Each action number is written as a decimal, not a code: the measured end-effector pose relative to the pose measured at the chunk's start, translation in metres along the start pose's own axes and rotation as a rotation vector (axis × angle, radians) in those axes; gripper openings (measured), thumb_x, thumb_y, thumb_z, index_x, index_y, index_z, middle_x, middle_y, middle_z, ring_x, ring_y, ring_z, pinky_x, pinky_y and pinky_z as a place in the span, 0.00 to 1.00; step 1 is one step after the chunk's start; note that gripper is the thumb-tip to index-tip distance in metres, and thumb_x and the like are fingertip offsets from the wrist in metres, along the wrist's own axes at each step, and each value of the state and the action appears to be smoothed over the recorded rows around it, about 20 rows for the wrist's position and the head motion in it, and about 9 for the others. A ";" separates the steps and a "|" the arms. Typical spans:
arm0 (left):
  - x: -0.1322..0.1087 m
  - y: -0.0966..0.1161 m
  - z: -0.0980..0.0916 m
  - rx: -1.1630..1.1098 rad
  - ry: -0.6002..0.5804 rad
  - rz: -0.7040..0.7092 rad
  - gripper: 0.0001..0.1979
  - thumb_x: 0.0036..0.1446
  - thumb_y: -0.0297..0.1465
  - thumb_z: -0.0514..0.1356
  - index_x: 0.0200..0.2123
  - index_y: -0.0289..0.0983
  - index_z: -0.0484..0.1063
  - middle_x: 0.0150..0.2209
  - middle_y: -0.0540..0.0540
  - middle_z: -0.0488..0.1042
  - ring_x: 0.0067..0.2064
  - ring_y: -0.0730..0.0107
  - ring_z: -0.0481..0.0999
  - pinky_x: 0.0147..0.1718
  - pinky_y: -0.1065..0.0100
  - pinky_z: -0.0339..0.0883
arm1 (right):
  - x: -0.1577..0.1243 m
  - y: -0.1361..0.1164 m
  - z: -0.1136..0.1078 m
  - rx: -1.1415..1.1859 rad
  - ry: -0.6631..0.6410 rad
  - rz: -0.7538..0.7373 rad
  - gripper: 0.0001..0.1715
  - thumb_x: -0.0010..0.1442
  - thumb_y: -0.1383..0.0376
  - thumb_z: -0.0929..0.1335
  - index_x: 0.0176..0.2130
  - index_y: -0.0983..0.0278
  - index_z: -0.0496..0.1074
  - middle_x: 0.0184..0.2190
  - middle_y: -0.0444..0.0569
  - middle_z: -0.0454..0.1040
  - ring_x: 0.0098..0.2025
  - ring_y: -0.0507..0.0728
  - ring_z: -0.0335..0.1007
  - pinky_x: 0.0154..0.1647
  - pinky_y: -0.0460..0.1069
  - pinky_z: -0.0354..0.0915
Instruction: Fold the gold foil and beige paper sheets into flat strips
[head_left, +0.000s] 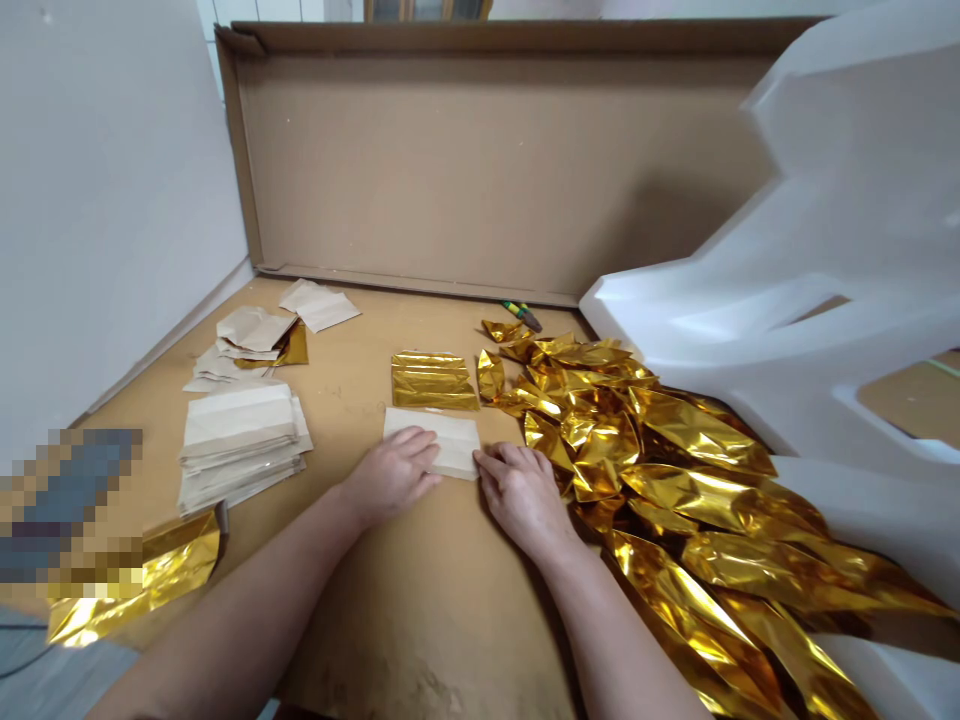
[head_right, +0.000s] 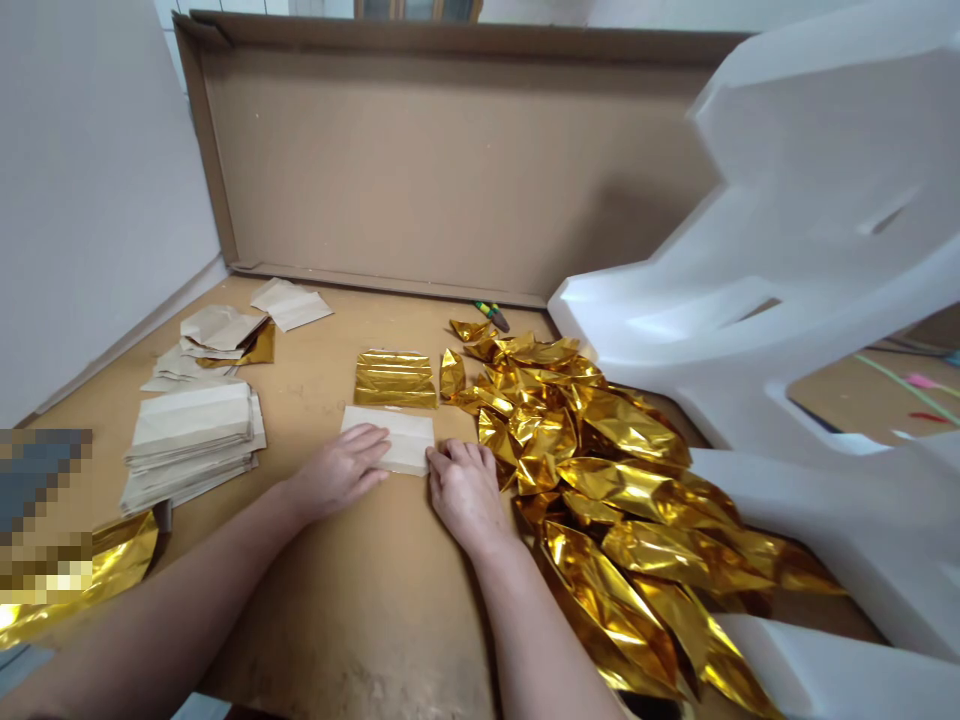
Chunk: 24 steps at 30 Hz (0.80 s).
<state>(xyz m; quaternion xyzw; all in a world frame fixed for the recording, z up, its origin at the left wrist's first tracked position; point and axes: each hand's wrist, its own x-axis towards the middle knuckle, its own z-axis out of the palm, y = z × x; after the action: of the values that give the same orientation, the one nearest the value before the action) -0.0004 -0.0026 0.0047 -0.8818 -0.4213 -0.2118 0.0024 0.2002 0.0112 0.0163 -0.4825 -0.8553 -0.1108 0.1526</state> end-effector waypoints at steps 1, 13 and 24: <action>0.000 0.004 0.002 -0.024 -0.006 0.032 0.16 0.60 0.35 0.53 0.48 0.33 0.66 0.53 0.39 0.68 0.56 0.60 0.64 0.55 0.61 0.58 | 0.000 0.000 0.000 -0.003 -0.005 -0.001 0.16 0.61 0.69 0.60 0.37 0.63 0.76 0.32 0.50 0.74 0.35 0.57 0.65 0.40 0.51 0.57; -0.001 0.008 0.012 -0.122 -0.170 0.020 0.24 0.60 0.40 0.53 0.55 0.32 0.60 0.57 0.37 0.63 0.60 0.57 0.58 0.58 0.58 0.53 | 0.001 -0.004 0.001 -0.036 0.038 -0.009 0.17 0.60 0.69 0.58 0.38 0.61 0.75 0.32 0.51 0.73 0.36 0.58 0.64 0.43 0.54 0.56; 0.001 0.003 0.016 -0.242 -0.086 0.086 0.26 0.58 0.38 0.55 0.56 0.32 0.57 0.56 0.35 0.63 0.59 0.56 0.60 0.57 0.54 0.54 | 0.004 -0.026 0.011 0.107 -0.001 -0.163 0.21 0.58 0.72 0.58 0.50 0.70 0.69 0.41 0.57 0.75 0.43 0.60 0.66 0.47 0.54 0.59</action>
<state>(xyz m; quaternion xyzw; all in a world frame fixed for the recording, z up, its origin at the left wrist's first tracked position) 0.0087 -0.0009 -0.0091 -0.9011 -0.3544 -0.2227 -0.1131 0.1745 0.0050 0.0060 -0.4026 -0.8966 -0.0766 0.1681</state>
